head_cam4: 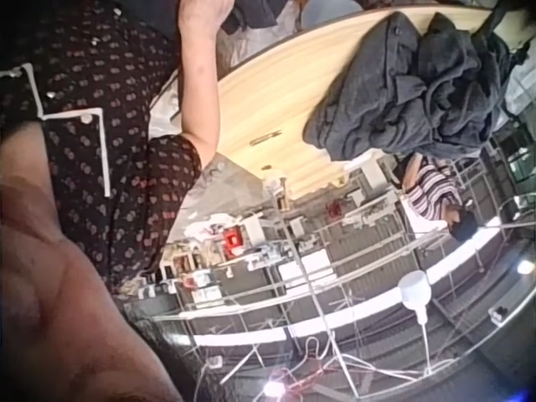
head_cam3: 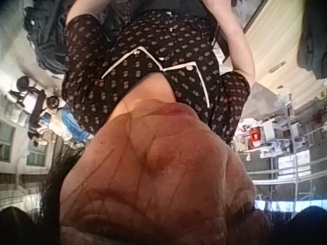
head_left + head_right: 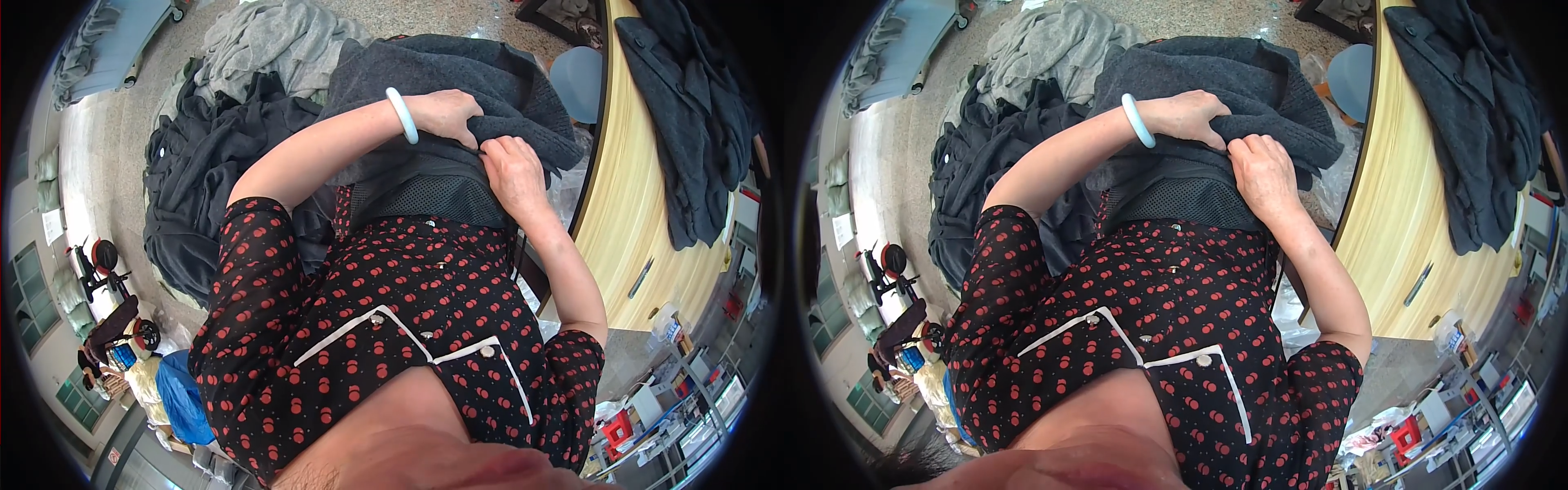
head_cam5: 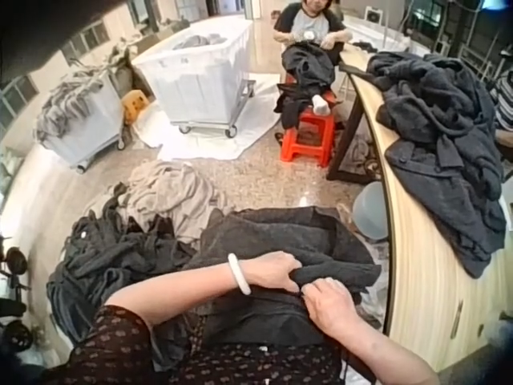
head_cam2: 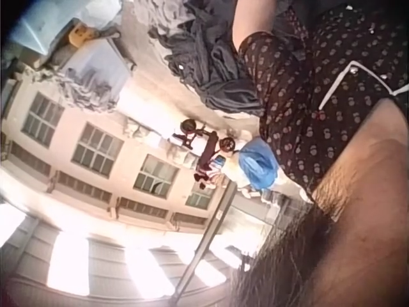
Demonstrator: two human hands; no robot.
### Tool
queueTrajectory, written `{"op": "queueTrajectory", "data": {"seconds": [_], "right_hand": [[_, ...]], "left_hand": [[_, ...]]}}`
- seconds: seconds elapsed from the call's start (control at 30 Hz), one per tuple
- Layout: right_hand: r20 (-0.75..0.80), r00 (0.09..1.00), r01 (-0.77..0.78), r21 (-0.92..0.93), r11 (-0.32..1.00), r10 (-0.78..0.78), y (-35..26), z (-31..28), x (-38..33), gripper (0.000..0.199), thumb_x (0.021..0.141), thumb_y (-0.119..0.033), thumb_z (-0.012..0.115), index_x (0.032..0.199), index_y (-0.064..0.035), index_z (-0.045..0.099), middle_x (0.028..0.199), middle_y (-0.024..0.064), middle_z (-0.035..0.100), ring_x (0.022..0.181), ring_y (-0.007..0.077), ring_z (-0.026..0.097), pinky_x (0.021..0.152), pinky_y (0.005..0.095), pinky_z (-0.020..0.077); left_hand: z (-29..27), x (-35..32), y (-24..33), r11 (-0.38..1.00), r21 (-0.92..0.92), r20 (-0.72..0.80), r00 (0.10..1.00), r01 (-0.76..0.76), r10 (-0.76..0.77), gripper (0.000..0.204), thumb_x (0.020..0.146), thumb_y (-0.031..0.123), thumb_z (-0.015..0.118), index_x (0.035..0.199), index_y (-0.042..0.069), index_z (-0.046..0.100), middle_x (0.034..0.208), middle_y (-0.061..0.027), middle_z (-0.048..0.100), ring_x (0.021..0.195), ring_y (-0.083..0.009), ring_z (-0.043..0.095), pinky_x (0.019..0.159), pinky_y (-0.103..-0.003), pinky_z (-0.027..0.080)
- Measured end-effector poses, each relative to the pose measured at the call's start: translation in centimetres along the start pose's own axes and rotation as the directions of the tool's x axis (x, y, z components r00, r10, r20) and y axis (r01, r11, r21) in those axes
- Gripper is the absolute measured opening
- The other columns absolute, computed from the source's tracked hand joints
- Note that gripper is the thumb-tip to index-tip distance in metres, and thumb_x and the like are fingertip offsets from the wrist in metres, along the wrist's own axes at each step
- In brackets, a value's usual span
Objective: Folding and inspecting black garments in a sewing factory environment.
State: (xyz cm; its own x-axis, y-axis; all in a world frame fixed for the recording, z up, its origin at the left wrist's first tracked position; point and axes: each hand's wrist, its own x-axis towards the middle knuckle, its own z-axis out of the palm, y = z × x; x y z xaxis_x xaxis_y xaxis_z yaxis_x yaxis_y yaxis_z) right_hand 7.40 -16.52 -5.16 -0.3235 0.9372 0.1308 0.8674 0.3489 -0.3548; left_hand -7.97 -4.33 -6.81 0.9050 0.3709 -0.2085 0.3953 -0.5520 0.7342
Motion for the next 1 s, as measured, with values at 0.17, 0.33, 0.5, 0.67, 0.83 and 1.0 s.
{"op": "queueTrajectory", "data": {"seconds": [0.17, 0.33, 0.5, 0.67, 0.83, 1.0], "right_hand": [[-0.038, 0.999, -0.012, 0.044, 0.999, 0.014, -0.1, 0.2, 0.0, 0.012, 0.071, -0.005, 0.061, 0.082, -0.0041, 0.058, 0.076, 0.0093, 0.054, 0.077, 0.0261, 0.054, 0.070, 0.0353, 0.0447], [-0.125, 0.992, 0.026, 0.097, 0.995, -0.014, 0.2, -0.7, 0.2, 0.006, 0.074, -0.006, 0.057, 0.079, -0.0041, 0.058, 0.075, 0.0094, 0.055, 0.074, 0.0262, 0.055, 0.069, 0.0353, 0.0452], [-0.082, 0.995, -0.049, 0.128, 0.991, 0.060, 0.3, -0.9, -0.1, 0.012, 0.073, -0.002, 0.059, 0.085, -0.0020, 0.058, 0.081, 0.0113, 0.057, 0.079, 0.0283, 0.055, 0.069, 0.0364, 0.0452], [-0.040, 0.999, -0.014, 0.116, 0.993, 0.019, 0.1, -0.4, -0.5, 0.014, 0.073, 0.000, 0.056, 0.087, -0.0015, 0.056, 0.080, 0.0123, 0.054, 0.080, 0.0282, 0.055, 0.072, 0.0364, 0.0451], [-0.016, 0.999, -0.041, 0.147, 0.988, 0.044, -0.1, 0.2, -0.2, 0.014, 0.074, 0.001, 0.052, 0.087, -0.0018, 0.055, 0.079, 0.0134, 0.053, 0.078, 0.0301, 0.056, 0.070, 0.0378, 0.0457], [0.033, 0.996, -0.091, 0.206, 0.974, 0.086, -0.3, -0.2, -0.2, 0.014, 0.074, 0.000, 0.051, 0.088, -0.0020, 0.055, 0.079, 0.0142, 0.054, 0.075, 0.0319, 0.056, 0.066, 0.0392, 0.0466]], "left_hand": [[0.7, 0.0, -0.2, 1.000, -0.027, -0.005, 1.000, 0.017, -0.017, 0.043, 0.065, 0.030, 0.068, 0.086, -0.006, 0.060, 0.077, -0.0225, 0.061, 0.074, -0.0342, 0.060, 0.069, -0.039, 0.046], [1.6, 0.2, -0.6, 0.995, -0.095, -0.082, 0.997, -0.006, -0.001, 0.043, 0.068, 0.031, 0.066, 0.090, -0.006, 0.061, 0.079, -0.0234, 0.060, 0.078, -0.0354, 0.059, 0.073, -0.039, 0.046], [1.9, 0.4, -0.9, 0.998, -0.062, -0.076, 0.997, -0.024, 0.019, 0.037, 0.071, 0.028, 0.065, 0.089, -0.004, 0.061, 0.081, -0.0226, 0.060, 0.081, -0.0346, 0.059, 0.073, -0.039, 0.046], [1.6, 0.2, 0.1, 1.000, 0.010, -0.041, 0.999, 0.014, -0.014, 0.037, 0.071, 0.028, 0.063, 0.089, -0.004, 0.061, 0.080, -0.0231, 0.060, 0.083, -0.0357, 0.058, 0.077, -0.040, 0.045], [2.7, 0.1, -0.5, 0.999, 0.002, -0.114, 0.993, -0.032, 0.032, 0.036, 0.070, 0.026, 0.063, 0.089, -0.004, 0.061, 0.081, -0.0238, 0.060, 0.084, -0.0361, 0.058, 0.078, -0.041, 0.045], [2.5, 0.3, -0.9, 0.996, -0.045, -0.068, 0.995, -0.075, 0.071, 0.037, 0.070, 0.024, 0.062, 0.094, -0.004, 0.060, 0.085, -0.0243, 0.060, 0.087, -0.0354, 0.058, 0.080, -0.041, 0.044]]}}
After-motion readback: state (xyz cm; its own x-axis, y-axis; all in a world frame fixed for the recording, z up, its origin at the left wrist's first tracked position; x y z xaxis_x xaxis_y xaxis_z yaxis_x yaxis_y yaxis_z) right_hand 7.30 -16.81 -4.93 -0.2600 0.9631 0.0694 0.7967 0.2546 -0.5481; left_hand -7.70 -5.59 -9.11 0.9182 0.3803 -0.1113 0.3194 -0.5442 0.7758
